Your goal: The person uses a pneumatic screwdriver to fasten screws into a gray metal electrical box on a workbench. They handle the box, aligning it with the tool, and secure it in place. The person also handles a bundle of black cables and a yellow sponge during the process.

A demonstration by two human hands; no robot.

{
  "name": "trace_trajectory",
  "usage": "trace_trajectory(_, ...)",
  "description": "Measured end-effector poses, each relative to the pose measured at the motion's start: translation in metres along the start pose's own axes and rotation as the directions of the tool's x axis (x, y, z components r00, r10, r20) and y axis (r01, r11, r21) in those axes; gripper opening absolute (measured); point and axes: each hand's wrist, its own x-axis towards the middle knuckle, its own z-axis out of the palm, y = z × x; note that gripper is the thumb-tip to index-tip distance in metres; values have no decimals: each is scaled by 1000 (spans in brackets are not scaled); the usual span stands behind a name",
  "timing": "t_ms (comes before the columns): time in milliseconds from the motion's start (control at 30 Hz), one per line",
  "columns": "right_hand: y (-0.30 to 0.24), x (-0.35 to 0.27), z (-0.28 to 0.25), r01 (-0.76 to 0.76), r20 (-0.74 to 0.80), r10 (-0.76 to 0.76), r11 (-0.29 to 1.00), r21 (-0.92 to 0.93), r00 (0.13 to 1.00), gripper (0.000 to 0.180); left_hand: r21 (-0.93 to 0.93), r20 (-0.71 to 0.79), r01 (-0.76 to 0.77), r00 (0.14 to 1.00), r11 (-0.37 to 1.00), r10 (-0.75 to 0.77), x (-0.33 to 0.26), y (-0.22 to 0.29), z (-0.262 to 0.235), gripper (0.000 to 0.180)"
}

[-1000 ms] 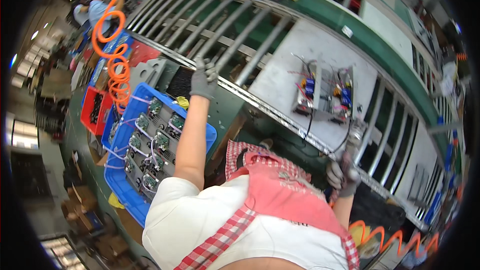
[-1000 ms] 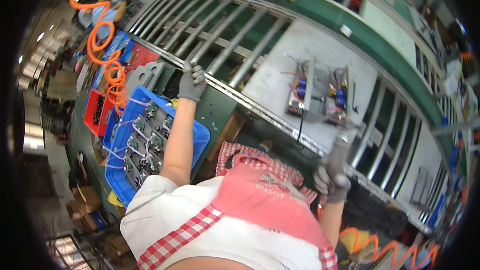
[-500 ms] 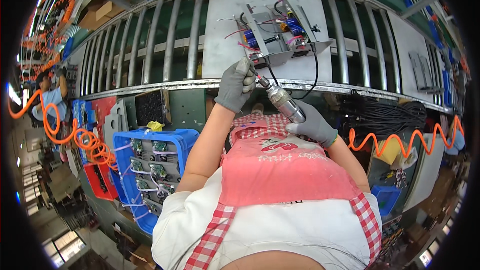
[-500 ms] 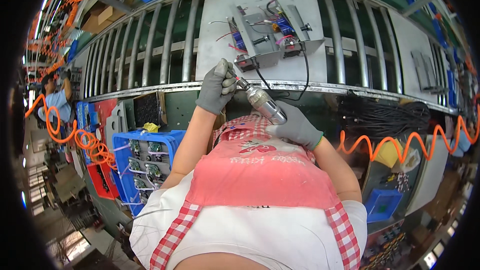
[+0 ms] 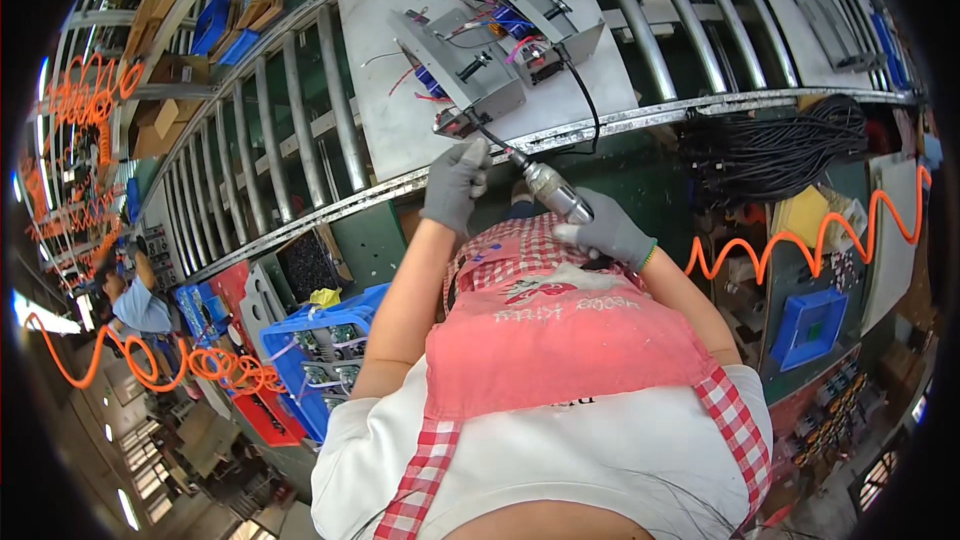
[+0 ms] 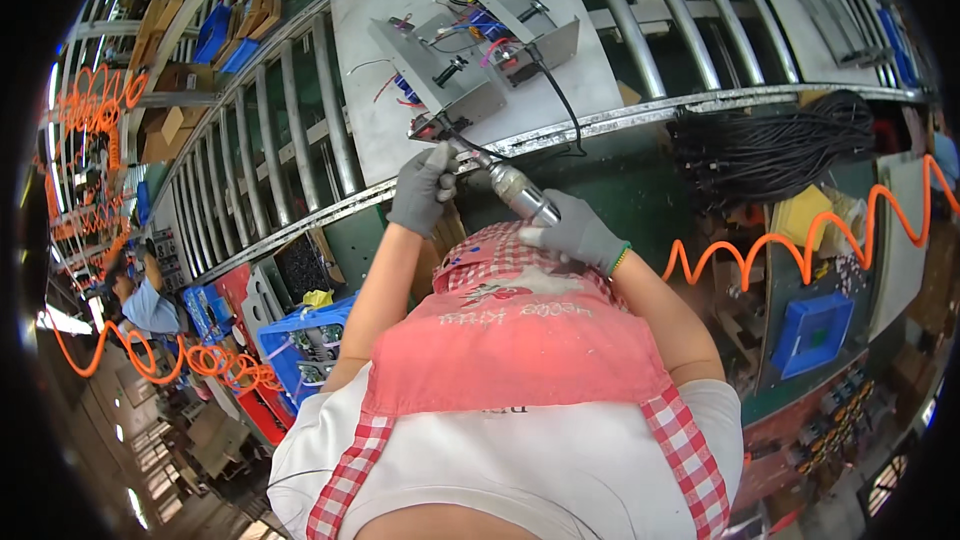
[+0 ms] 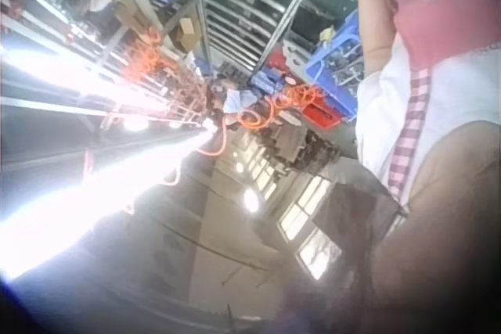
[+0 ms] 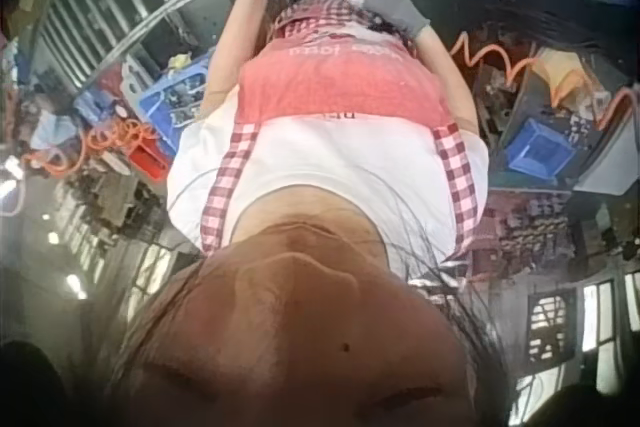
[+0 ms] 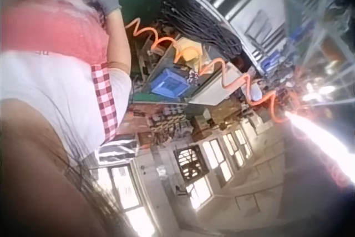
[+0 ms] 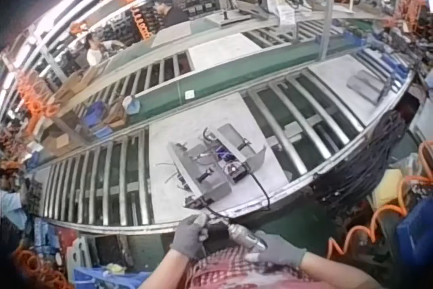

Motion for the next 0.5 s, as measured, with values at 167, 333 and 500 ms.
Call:
trace_trajectory(167,52,63,-15,-33,-294,-47,965,-262,955,55,627,-174,-141,933,766,314,68,57,-20,46)
trace_trajectory(333,90,112,-11,-82,-307,-29,936,-342,951,64,952,-64,-76,897,296,437,141,79,-32,56)
trace_trajectory(500,95,126,-5,-114,-337,0,941,-319,942,68,730,-183,-169,885,662,428,162,55,-27,58)
